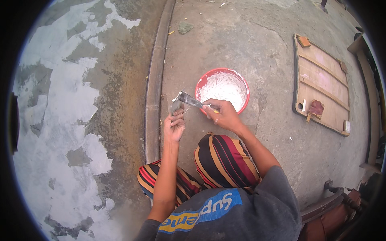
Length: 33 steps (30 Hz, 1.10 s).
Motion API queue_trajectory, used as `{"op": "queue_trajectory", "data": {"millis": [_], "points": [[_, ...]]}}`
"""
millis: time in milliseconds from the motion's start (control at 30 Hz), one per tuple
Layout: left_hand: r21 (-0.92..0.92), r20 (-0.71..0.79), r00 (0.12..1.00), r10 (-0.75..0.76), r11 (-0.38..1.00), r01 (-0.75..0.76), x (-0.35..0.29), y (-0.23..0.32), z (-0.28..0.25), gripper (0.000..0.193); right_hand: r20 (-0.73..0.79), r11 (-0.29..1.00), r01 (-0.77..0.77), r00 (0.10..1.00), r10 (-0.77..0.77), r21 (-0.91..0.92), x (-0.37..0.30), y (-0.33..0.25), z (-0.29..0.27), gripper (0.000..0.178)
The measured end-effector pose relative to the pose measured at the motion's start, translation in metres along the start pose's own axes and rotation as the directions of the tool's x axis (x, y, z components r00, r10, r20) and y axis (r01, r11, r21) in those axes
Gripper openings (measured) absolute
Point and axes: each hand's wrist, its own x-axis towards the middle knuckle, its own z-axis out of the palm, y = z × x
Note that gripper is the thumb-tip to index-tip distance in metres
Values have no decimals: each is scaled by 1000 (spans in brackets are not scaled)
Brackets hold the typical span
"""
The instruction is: The person applies white plaster to a cracked concrete wall using a trowel and a smaller scraper. They repeatedly scoop plaster from a red bucket, spread it onto the wall, and smooth the surface. The person squats to reach lower sections and continues working on the same wall area throughout the clip.
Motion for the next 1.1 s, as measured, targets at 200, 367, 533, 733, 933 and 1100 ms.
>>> {"op": "queue_trajectory", "data": {"millis": [200, 367, 533, 733, 933, 1100], "points": [[118, -126, 991, 34, 993, -19, 2, 9, -6, 26, 15, 985, 79, 997, -78, -153, -14, -19, -1, 21], [95, -101, 995, 7, 995, 3, 2, 11, -4, 26, 38, 997, 1, 999, -4, 72, -15, -20, -14, 22], [53, -40, 999, -31, 998, 33, 1, 3, 1, 32, -23, 999, -51, 998, 50, -13, 8, 15, -18, 23], [287, -113, 993, 43, 958, -9, 0, 9, -2, 27, 61, 994, -61, 997, 55, 93, 5, 10, -13, 24], [946, -191, 916, 352, 315, 76, -17, -12, 54, 34, -65, 996, 10, 998, -4, 89, 10, 18, -56, 22], [986, -168, 945, 279, 50, 160, -22, -13, 66, 47, 79, 999, -6, 997, 9, -44, 17, 19, -58, 20]]}}
